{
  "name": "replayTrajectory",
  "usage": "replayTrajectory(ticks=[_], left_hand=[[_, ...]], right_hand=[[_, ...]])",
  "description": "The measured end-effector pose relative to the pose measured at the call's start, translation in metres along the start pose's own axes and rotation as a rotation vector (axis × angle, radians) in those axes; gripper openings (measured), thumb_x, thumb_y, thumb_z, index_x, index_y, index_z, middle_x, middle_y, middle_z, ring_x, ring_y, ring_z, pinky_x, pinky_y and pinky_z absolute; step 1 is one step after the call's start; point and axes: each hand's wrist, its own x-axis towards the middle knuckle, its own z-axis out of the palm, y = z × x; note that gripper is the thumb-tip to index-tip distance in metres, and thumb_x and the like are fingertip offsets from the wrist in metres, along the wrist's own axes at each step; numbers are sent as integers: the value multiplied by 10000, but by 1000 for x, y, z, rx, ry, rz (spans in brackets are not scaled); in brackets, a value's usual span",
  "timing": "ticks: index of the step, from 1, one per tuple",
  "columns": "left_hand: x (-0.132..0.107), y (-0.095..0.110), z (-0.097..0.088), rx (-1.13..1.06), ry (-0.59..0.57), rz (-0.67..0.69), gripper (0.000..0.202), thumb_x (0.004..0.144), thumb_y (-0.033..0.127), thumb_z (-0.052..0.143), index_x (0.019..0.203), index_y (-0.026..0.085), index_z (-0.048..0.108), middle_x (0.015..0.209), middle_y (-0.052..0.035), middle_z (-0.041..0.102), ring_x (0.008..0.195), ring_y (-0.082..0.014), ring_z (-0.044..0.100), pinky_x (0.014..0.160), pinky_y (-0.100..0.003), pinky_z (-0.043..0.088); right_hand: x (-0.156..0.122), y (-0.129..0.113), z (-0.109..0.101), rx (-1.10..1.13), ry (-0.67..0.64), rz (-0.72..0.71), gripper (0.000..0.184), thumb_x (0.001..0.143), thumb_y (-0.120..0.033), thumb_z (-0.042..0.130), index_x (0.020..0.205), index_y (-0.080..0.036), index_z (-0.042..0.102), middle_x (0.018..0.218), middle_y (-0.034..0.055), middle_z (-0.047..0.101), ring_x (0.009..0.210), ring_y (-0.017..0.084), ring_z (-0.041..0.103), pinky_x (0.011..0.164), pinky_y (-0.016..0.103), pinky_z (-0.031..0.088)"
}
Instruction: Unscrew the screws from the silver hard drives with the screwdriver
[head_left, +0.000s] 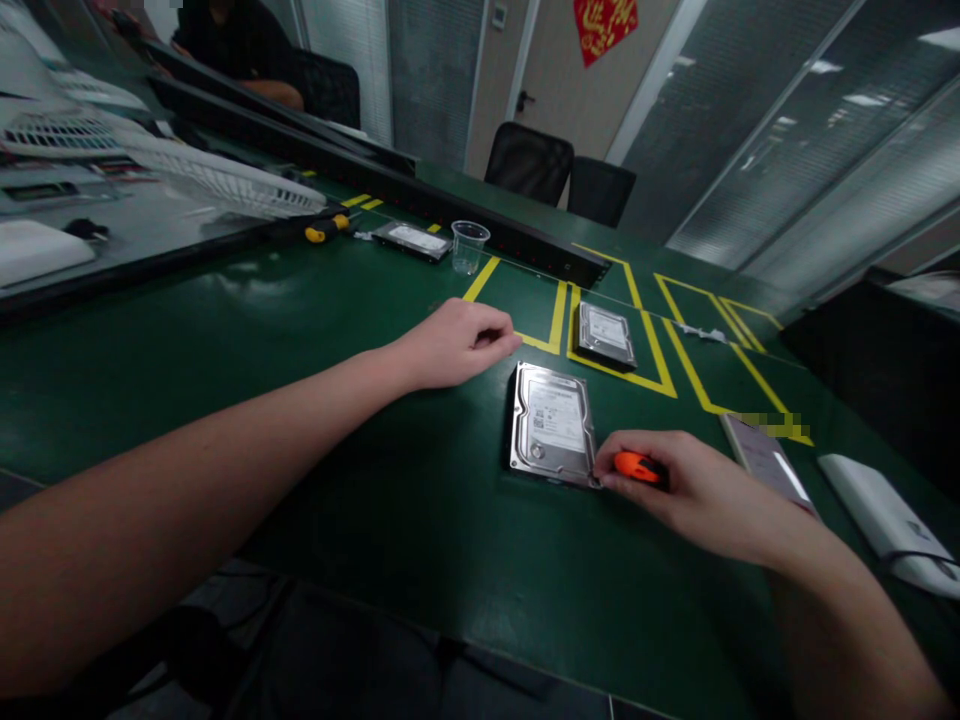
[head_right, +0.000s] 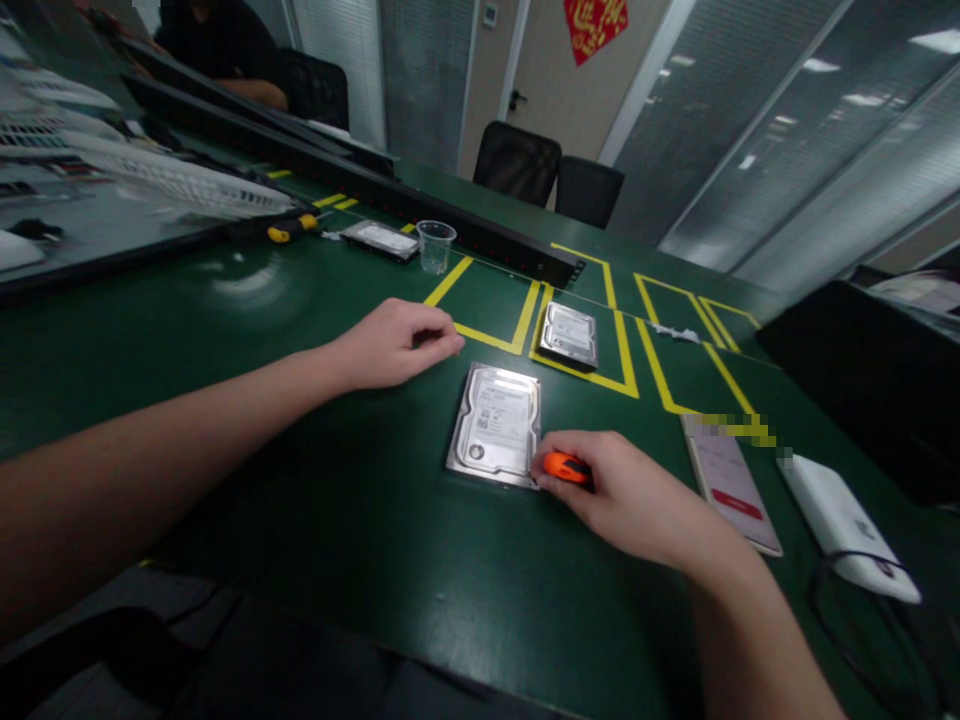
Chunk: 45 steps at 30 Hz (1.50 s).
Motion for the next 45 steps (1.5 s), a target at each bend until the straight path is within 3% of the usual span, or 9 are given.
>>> replayTrajectory(ticks=[14, 20, 23, 26, 30, 34, 37, 41, 45], left_hand=[[-1, 0, 0, 5, -12, 0, 326, 998, 366, 553, 758, 173, 659, 673, 4, 599, 623, -136, 532, 621, -294, 340], [0, -1, 1, 13, -22, -17, 327, 997, 375, 556, 766, 169, 662, 676, 4, 592, 633, -138, 536, 630, -295, 346], [0, -2, 1, -14, -68, -22, 309, 998, 385, 553, 829, 168, 694, 736, -14, 638, 667, -144, 559, 641, -289, 366], [0, -2, 1, -86, -175, -25, 251, 976, 362, 571, 955, 170, 730, 796, -23, 668, 690, -144, 576, 643, -278, 389], [-2, 2, -1, -168, -320, -5, 303, 867, 208, 597, 1141, 175, 721, 804, -10, 655, 690, -138, 578, 655, -266, 411], [-4, 3, -2, -183, -441, -2, 478, 796, 168, 605, 1268, 198, 678, 861, -15, 672, 731, -147, 603, 661, -260, 410], [-5, 2, -1, -186, -496, 10, 517, 797, 187, 616, 1311, 226, 661, 891, -16, 685, 754, -152, 614, 678, -263, 411], [-5, 2, 1, -185, -538, 15, 572, 809, 201, 614, 1378, 253, 631, 895, -6, 683, 748, -152, 610, 689, -270, 412], [-6, 1, 4, -178, -555, 11, 617, 813, 202, 610, 1426, 269, 608, 889, 2, 678, 735, -149, 606, 691, -270, 415]], right_hand=[[-1, -2, 0, 10, 6, -39, 152, 981, -337, 622, 984, -236, 735, 984, 44, 764, 850, 214, 686, 774, 358, 551], [-6, 3, -4, 24, 41, -29, 194, 979, -427, 645, 977, -246, 717, 974, 43, 749, 855, 216, 681, 794, 369, 548], [-15, 9, -9, 76, 212, -63, 232, 921, -483, 722, 1006, -267, 719, 984, 52, 734, 863, 239, 666, 772, 388, 527], [-22, 8, -11, 184, 546, -84, 261, 904, -528, 726, 1047, -309, 724, 928, 67, 671, 794, 257, 596, 681, 407, 442], [-23, -7, -7, 606, 911, -260, 350, 1034, -567, 435, 1051, -363, 718, 784, 71, 496, 633, 232, 401, 599, 417, 249], [-23, -24, -4, 848, 1051, -346, 478, 1088, -493, 238, 1021, -360, 692, 746, 54, 395, 604, 195, 305, 626, 429, 237], [-22, -33, -1, 964, 1013, -361, 513, 1082, -528, 203, 973, -340, 667, 730, 38, 349, 595, 190, 280, 612, 420, 239], [-17, -39, 7, 1103, 869, -387, 446, 1051, -573, 334, 909, -308, 662, 701, 27, 363, 564, 174, 275, 568, 402, 240], [-11, -39, 14, 1065, 782, -382, 426, 1063, -533, 298, 910, -313, 629, 724, 23, 367, 557, 170, 290, 555, 386, 271]])
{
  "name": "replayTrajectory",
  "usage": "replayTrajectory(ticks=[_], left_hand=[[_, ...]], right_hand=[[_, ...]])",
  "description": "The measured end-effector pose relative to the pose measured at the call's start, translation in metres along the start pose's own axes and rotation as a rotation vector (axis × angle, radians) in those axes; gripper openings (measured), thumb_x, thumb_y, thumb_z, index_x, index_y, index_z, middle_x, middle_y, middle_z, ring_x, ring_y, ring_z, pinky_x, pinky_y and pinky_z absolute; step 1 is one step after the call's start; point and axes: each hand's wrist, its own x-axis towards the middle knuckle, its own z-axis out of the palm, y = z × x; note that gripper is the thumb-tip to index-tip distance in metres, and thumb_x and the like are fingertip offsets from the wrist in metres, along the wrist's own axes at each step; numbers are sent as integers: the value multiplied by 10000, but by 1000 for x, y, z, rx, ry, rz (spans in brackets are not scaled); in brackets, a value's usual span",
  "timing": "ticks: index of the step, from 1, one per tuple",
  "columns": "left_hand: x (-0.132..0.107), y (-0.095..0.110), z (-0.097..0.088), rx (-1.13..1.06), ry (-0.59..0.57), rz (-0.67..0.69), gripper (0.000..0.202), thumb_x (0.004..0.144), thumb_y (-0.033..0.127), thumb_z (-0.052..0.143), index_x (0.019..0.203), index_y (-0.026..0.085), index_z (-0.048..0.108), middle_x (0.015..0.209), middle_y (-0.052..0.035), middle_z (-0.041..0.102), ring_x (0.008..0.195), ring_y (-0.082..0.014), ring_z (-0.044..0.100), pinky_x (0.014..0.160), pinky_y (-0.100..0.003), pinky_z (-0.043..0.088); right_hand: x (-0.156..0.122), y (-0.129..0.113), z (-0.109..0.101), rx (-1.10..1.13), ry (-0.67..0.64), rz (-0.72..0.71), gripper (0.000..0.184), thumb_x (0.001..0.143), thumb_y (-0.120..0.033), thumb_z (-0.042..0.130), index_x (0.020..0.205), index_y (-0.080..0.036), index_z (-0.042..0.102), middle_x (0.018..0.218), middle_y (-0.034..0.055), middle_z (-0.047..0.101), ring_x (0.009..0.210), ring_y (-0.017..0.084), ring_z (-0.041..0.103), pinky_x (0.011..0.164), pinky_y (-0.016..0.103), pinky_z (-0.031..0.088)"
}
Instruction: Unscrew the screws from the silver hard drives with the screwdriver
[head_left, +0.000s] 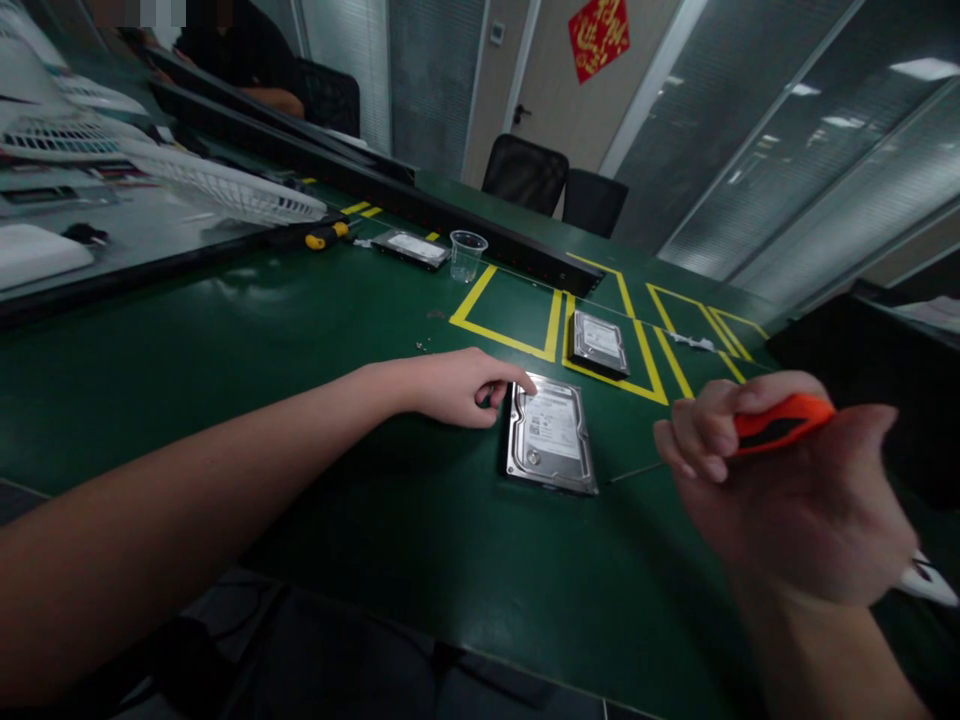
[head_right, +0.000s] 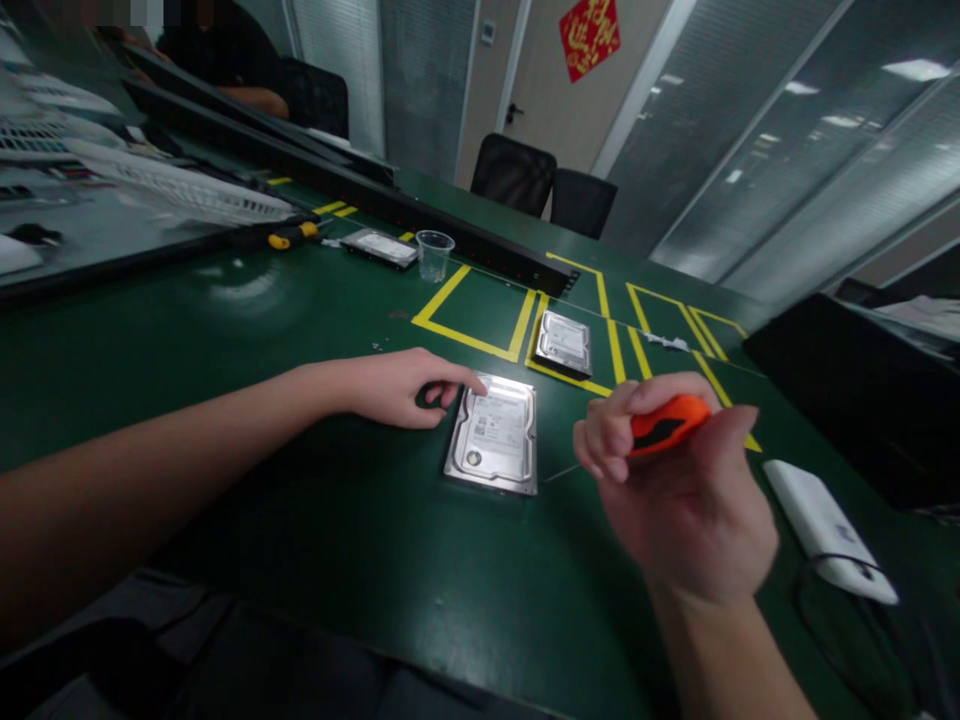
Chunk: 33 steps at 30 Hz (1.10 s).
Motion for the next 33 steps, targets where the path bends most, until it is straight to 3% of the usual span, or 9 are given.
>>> replayTrajectory(ticks=[5, 9, 17, 29, 33], left_hand=[[1, -1, 2, -17, 15, 10, 654, 786, 194, 626, 1435, 273, 611, 876, 6, 671, 728, -148, 605, 687, -268, 413], [0, 0, 2, -15, 18, 1, 648, 786, 198, 631, 1429, 274, 619, 871, 7, 670, 718, -146, 600, 687, -270, 415], [1, -1, 1, 10, -1, 4, 650, 810, 197, 619, 1453, 284, 596, 888, 9, 670, 732, -143, 608, 691, -262, 419], [1, 1, 1, 17, -11, -1, 649, 816, 200, 612, 1460, 277, 586, 903, -1, 662, 746, -148, 601, 694, -265, 411], [1, 2, -1, 27, -35, -10, 660, 821, 198, 609, 1476, 266, 568, 926, -4, 658, 763, -145, 597, 712, -261, 410]], right_hand=[[0, 3, -2, -206, -63, -19, 398, 1046, -579, 240, 928, -318, 517, 745, 12, 336, 558, 183, 286, 540, 367, 270], [0, 6, -5, -225, -98, -9, 395, 1041, -586, 233, 963, -325, 520, 756, 14, 343, 562, 183, 280, 541, 370, 270], [2, 9, -5, -59, -99, 46, 389, 1062, -529, 271, 925, -312, 563, 750, 15, 367, 557, 170, 310, 549, 369, 293], [2, 8, -2, 18, -103, 65, 444, 1065, -544, 297, 895, -302, 628, 724, 22, 412, 552, 164, 344, 548, 369, 323], [4, 10, -3, 75, -113, 9, 357, 1042, -511, 429, 914, -274, 664, 732, 28, 488, 564, 160, 433, 541, 359, 359]])
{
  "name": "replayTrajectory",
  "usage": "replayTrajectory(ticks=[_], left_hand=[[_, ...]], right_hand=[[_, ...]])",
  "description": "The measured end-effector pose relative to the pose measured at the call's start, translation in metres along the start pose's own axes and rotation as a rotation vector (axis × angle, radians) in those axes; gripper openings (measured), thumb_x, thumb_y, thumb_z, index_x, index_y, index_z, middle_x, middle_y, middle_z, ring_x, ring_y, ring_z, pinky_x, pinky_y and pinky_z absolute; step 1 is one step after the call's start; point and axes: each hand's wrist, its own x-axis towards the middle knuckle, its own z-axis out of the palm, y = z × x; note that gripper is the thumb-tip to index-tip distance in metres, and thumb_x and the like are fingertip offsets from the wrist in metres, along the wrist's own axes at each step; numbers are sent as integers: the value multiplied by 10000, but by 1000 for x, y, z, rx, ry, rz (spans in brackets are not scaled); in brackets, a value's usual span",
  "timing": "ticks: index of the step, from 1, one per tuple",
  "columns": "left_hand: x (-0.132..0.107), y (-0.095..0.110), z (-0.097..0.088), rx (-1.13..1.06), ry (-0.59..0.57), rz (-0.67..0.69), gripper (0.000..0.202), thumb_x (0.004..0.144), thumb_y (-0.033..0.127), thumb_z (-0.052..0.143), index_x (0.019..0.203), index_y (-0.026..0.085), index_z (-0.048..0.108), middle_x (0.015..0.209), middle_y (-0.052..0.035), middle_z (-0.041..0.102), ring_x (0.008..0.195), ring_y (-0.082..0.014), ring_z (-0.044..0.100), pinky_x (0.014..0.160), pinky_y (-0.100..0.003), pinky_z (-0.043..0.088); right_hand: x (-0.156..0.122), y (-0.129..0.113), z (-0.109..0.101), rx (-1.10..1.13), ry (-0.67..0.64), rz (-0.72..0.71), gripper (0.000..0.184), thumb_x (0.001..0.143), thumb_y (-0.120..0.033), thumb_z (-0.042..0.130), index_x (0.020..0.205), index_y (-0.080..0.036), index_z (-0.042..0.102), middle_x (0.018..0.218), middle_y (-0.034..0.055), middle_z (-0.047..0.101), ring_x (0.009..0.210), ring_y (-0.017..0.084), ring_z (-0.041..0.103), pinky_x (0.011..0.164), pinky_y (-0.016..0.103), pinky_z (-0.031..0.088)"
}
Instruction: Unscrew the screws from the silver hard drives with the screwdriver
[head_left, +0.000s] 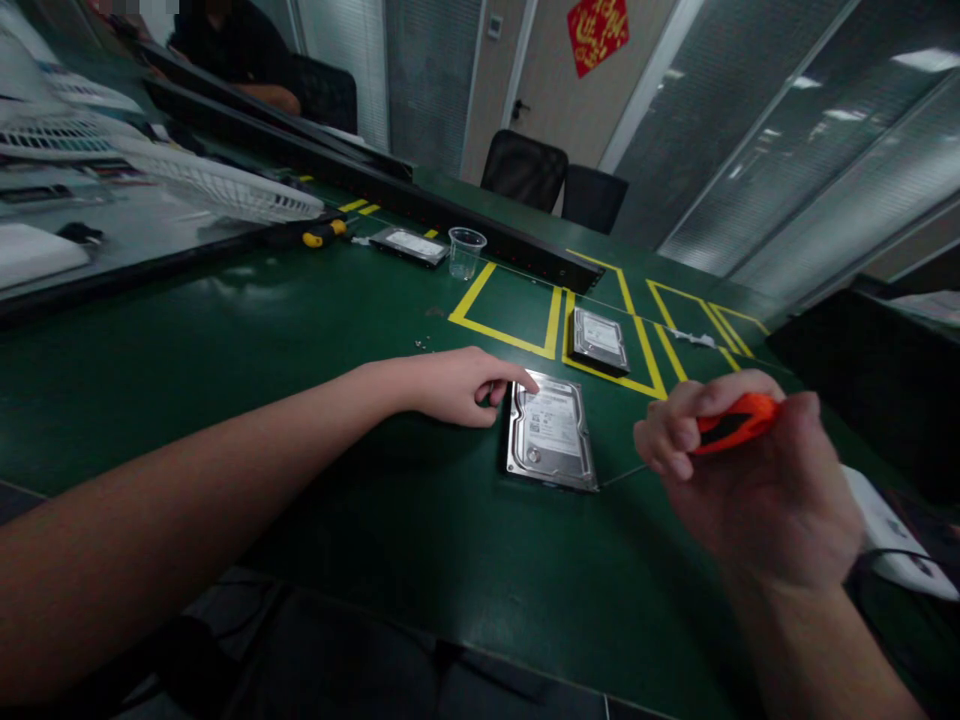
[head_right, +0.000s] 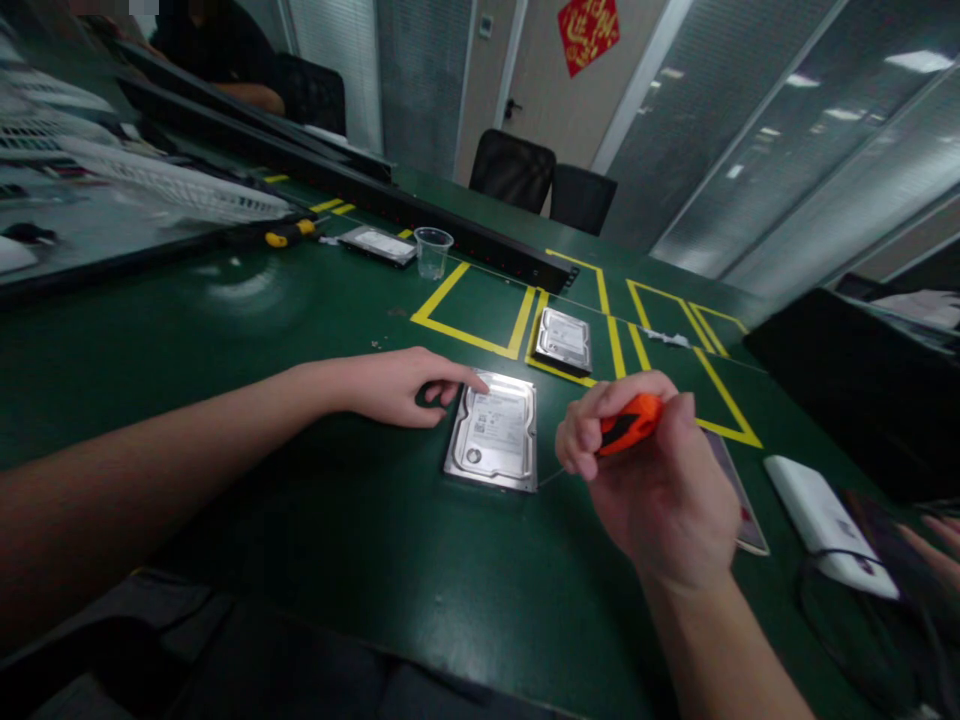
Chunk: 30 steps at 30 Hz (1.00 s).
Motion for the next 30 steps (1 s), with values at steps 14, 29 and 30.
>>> replayTrajectory(ticks=[14, 29, 30], left_hand=[[0, 0, 0, 9, -20, -9, 656, 841, 200, 619, 1488, 284, 550, 937, -1, 652, 772, -141, 585, 727, -268, 405], [0, 0, -2, 18, -34, -15, 657, 844, 215, 620, 1494, 284, 545, 961, -10, 655, 793, -148, 588, 725, -271, 403], [0, 0, -1, 18, -32, -13, 657, 844, 215, 621, 1492, 285, 546, 959, -10, 653, 792, -148, 587, 724, -272, 401]], right_hand=[[-1, -4, 3, 24, -38, -48, 418, 1038, -457, 433, 976, -228, 777, 697, 51, 614, 515, 139, 443, 497, 355, 337], [0, -6, -1, 61, -65, -46, 478, 1039, -441, 395, 925, -201, 792, 680, 54, 583, 472, 125, 401, 448, 367, 283], [0, -6, -1, 59, -60, -52, 436, 1030, -419, 430, 899, -204, 786, 704, 54, 581, 485, 125, 417, 452, 369, 294]])
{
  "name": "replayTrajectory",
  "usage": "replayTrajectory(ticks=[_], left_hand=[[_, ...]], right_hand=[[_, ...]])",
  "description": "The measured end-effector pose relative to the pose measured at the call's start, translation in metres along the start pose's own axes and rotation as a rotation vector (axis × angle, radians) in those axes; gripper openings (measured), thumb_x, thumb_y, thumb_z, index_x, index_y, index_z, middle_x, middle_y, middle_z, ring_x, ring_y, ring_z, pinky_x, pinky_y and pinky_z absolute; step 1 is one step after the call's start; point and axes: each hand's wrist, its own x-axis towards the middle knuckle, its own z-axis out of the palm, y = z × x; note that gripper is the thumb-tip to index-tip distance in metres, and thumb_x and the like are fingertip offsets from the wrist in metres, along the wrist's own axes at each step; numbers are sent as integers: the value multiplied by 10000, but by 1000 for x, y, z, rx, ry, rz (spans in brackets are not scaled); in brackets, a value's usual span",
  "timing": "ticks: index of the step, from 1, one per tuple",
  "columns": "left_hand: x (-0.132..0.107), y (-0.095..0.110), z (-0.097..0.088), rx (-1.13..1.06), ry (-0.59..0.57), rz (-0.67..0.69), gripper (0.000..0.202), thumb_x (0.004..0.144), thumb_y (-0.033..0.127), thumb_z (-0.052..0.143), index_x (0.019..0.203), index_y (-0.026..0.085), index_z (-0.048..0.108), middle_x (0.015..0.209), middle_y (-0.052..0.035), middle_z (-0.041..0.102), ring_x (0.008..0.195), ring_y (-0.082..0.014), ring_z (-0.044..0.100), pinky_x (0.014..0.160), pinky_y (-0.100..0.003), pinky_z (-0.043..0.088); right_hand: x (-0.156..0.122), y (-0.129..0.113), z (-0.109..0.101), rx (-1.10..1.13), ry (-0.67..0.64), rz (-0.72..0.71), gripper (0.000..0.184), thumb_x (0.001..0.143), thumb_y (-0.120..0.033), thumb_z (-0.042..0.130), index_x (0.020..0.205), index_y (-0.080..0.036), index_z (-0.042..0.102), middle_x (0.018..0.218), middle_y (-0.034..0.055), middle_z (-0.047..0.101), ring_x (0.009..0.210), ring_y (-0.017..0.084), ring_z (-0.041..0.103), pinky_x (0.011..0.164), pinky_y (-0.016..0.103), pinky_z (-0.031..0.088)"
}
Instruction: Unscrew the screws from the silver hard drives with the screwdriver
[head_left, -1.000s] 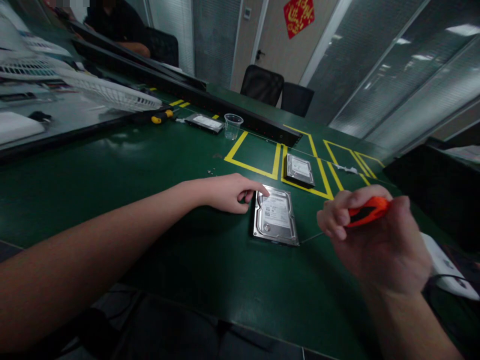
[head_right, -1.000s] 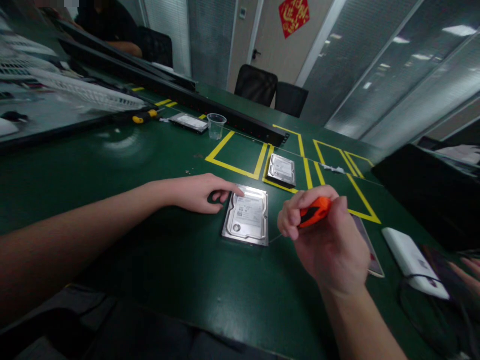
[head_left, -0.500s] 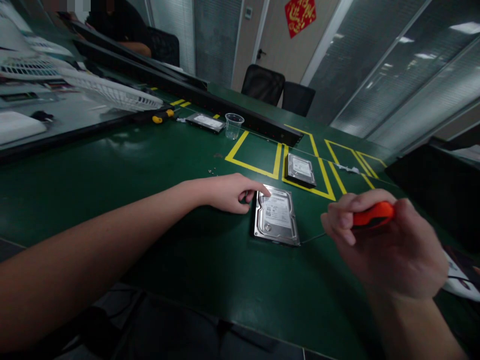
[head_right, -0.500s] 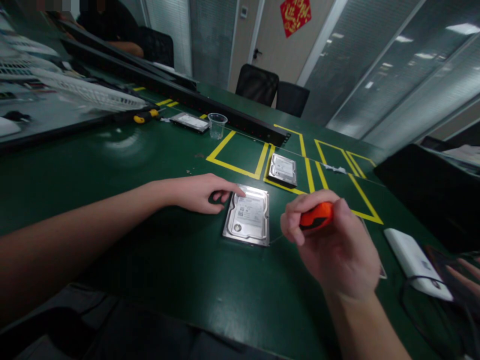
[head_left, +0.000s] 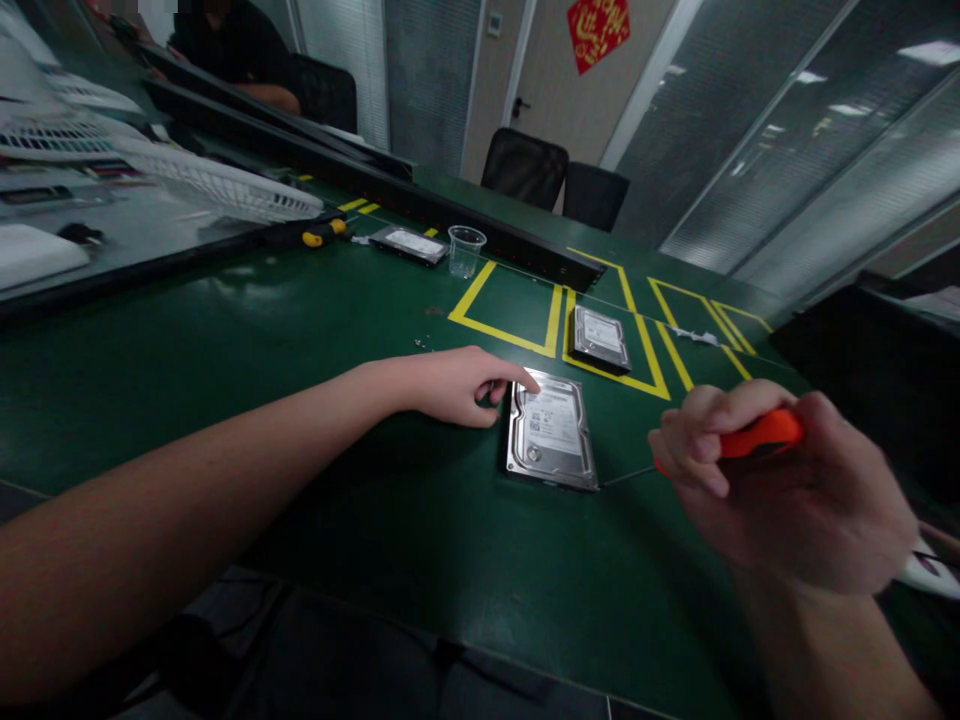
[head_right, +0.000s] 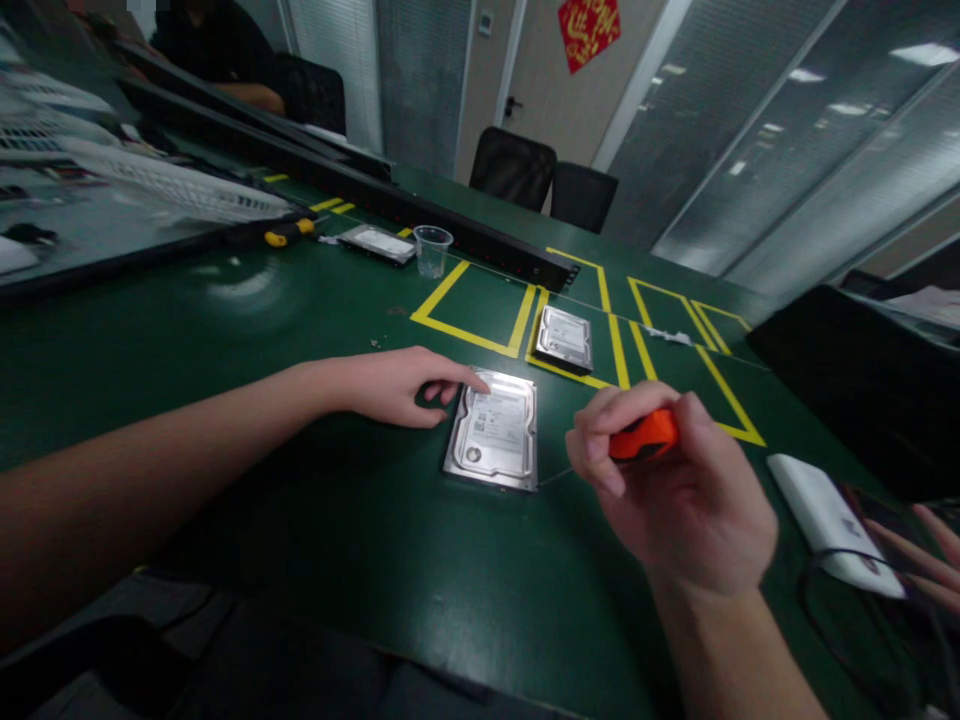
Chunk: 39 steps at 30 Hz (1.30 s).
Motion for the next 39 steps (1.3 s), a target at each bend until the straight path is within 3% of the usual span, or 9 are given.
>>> replayTrajectory(ticks=[6, 10, 12, 14, 22, 26, 29, 32, 39], left_hand=[[0, 0, 1, -7, 5, 4, 654, 847, 213, 623, 1493, 290, 548, 963, -10, 654, 794, -147, 588, 735, -270, 406], [0, 0, 0, -2, -7, -4, 650, 860, 233, 623, 1501, 303, 536, 973, -8, 655, 797, -147, 587, 738, -271, 409], [0, 0, 0, 1, -11, -13, 649, 864, 243, 624, 1503, 305, 532, 979, -9, 655, 801, -148, 586, 734, -271, 408], [0, 1, 0, 1, -15, -17, 649, 867, 249, 625, 1507, 300, 529, 981, -14, 655, 800, -148, 584, 735, -273, 405], [-1, 1, -1, -11, -17, -12, 652, 865, 242, 624, 1508, 293, 531, 987, -18, 655, 808, -152, 587, 741, -271, 407], [-1, 1, -1, -5, -17, -16, 652, 866, 242, 624, 1508, 297, 531, 985, -15, 653, 811, -150, 590, 737, -267, 407], [0, 1, -1, -1, -7, -2, 657, 859, 236, 626, 1507, 299, 534, 977, -11, 652, 803, -149, 592, 737, -269, 411], [0, 1, 0, 2, -3, 6, 659, 856, 236, 628, 1505, 295, 537, 977, -12, 654, 806, -151, 593, 741, -271, 415], [-1, 0, 1, 5, 2, 8, 655, 860, 230, 630, 1504, 302, 535, 975, -11, 652, 808, -151, 592, 755, -268, 417]], right_hand=[[-3, -1, -1, -8, 13, 28, 105, 903, -328, 715, 925, -244, 656, 862, 18, 625, 531, 116, 512, 477, 352, 309], [-3, -1, 0, -6, 14, 23, 209, 964, -453, 655, 991, -247, 674, 808, 8, 611, 452, 77, 380, 455, 339, 216], [-2, 0, -1, -13, 2, 4, 376, 1013, -529, 515, 966, -225, 731, 776, 33, 595, 467, 96, 389, 458, 354, 241], [-1, -1, -2, -24, -6, -1, 457, 1040, -473, 411, 909, -215, 765, 768, 52, 582, 487, 116, 414, 471, 373, 282], [-2, -6, 0, -6, -4, 39, 130, 865, -355, 727, 847, -248, 656, 834, 25, 569, 509, 119, 486, 438, 355, 273], [-3, -6, 1, 11, -5, 52, 153, 923, -408, 687, 909, -263, 640, 760, -1, 563, 426, 75, 355, 416, 334, 200], [-1, -6, 0, -13, -45, 26, 349, 989, -507, 516, 883, -245, 719, 652, 26, 525, 458, 115, 373, 420, 338, 265], [1, -6, -1, -24, -52, 13, 455, 995, -457, 416, 832, -228, 773, 639, 50, 502, 489, 136, 414, 438, 345, 313], [-3, -3, -3, -59, -29, 18, 165, 893, -396, 679, 916, -235, 705, 943, 58, 614, 614, 154, 562, 531, 368, 406]])
